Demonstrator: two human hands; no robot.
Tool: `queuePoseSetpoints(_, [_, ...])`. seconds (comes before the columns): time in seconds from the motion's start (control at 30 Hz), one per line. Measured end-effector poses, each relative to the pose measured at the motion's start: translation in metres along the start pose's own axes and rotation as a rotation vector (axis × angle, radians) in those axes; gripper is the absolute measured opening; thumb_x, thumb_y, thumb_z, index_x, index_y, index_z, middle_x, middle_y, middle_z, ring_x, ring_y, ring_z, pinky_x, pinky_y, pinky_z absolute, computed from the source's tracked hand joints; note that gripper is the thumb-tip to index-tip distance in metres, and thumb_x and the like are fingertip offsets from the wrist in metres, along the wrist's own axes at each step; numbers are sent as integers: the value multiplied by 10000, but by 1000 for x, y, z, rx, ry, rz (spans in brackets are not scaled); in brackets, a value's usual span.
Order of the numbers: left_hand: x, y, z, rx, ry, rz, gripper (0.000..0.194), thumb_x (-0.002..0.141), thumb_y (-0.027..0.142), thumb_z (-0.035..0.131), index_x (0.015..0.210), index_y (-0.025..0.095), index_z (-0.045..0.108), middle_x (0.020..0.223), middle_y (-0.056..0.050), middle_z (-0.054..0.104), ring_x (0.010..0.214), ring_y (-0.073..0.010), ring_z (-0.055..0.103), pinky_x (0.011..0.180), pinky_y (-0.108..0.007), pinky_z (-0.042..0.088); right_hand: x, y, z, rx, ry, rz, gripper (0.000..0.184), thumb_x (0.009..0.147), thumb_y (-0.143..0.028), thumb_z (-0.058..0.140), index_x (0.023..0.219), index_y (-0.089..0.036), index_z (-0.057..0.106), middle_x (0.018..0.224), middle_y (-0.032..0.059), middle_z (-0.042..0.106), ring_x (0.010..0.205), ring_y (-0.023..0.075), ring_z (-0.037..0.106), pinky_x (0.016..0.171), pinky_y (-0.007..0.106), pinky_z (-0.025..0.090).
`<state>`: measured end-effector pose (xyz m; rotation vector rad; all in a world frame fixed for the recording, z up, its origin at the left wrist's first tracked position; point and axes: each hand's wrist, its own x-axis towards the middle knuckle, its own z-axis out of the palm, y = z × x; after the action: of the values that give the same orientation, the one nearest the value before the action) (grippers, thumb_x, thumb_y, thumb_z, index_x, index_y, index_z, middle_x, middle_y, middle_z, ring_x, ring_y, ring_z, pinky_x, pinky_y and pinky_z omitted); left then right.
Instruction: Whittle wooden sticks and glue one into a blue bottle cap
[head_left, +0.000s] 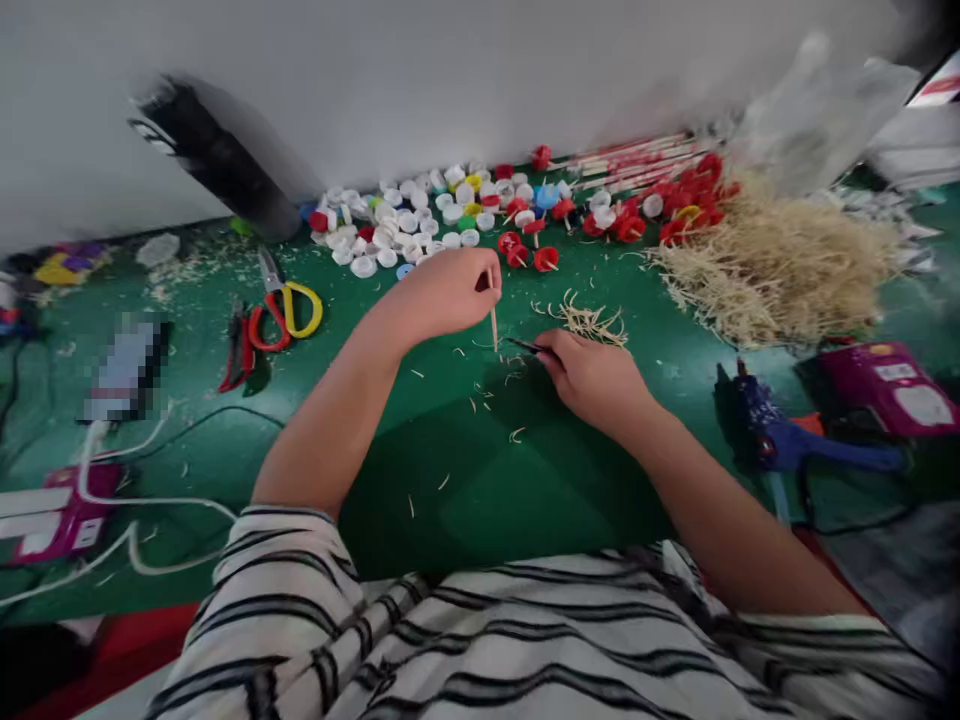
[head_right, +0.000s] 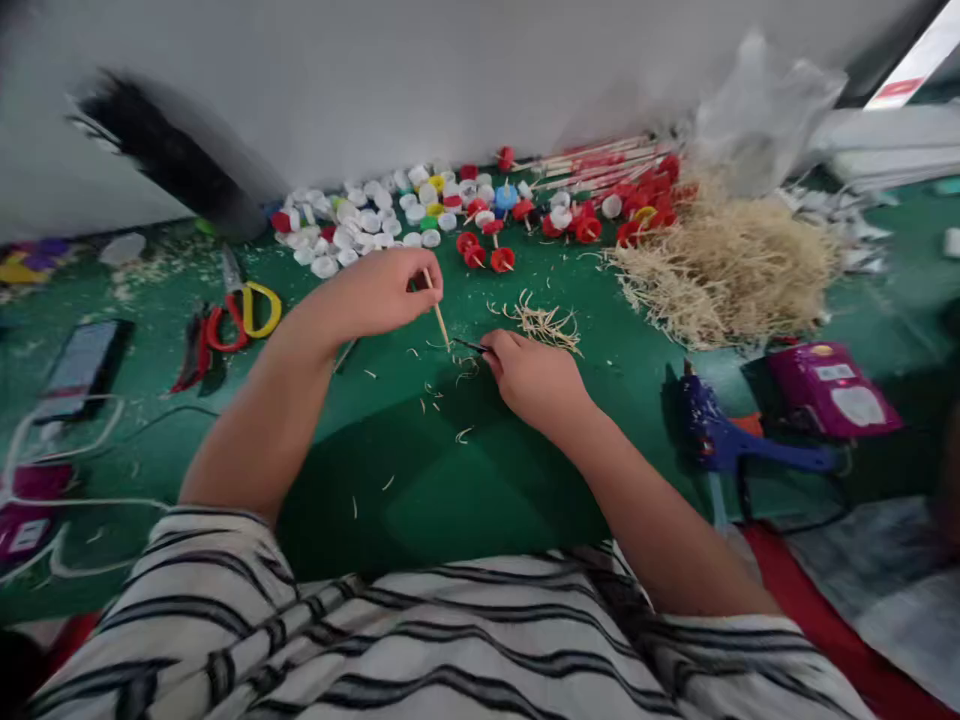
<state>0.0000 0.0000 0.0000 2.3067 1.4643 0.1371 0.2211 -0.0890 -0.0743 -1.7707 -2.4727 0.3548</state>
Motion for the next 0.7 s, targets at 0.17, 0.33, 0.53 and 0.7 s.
queuePoseSetpoints(0.17, [-11, 12, -9, 118, -43, -63, 247, 1017, 364, 534, 967, 216, 724, 884, -93, 724, 811, -234, 649, 766, -368, 469, 0, -7, -1, -89, 16, 14, 423, 1158, -394, 380, 1396, -214, 680, 1286, 101, 825, 965, 262, 761, 612, 351, 214])
queuePoseSetpoints(0.33, [-14, 19, -7, 223, 25, -92, 461, 1101, 425, 389, 886, 194, 725, 796, -107, 668, 890, -278, 684, 880, -406, 513, 10, -19, -14, -225, -22, 27, 503, 1182, -473, 296, 1285, -200, 706, 1113, 113, 833, 864, 249, 738, 610, 353, 173])
queuePoseSetpoints(0.53, [-7, 15, 0, 211, 55, -81, 458, 1107, 393, 368, 927, 177, 729, 818, -111, 660, 875, -266, 671, 898, -410, 512, 37, -25, -22, -300, 43, -25, 585, 1183, -444, 179, 1301, -180, 688, 1046, 140, 804, 778, 231, 681, 629, 352, 214])
queuePoseSetpoints(0.7, [-4, 8, 0, 179, 36, -26, 453, 1104, 365, 362, 864, 187, 702, 788, -95, 630, 817, -240, 637, 880, -395, 500, 52, -22, -9, -323, 58, -44, 609, 1172, -428, 129, 1370, -188, 653, 1067, 153, 795, 729, 213, 631, 630, 361, 229])
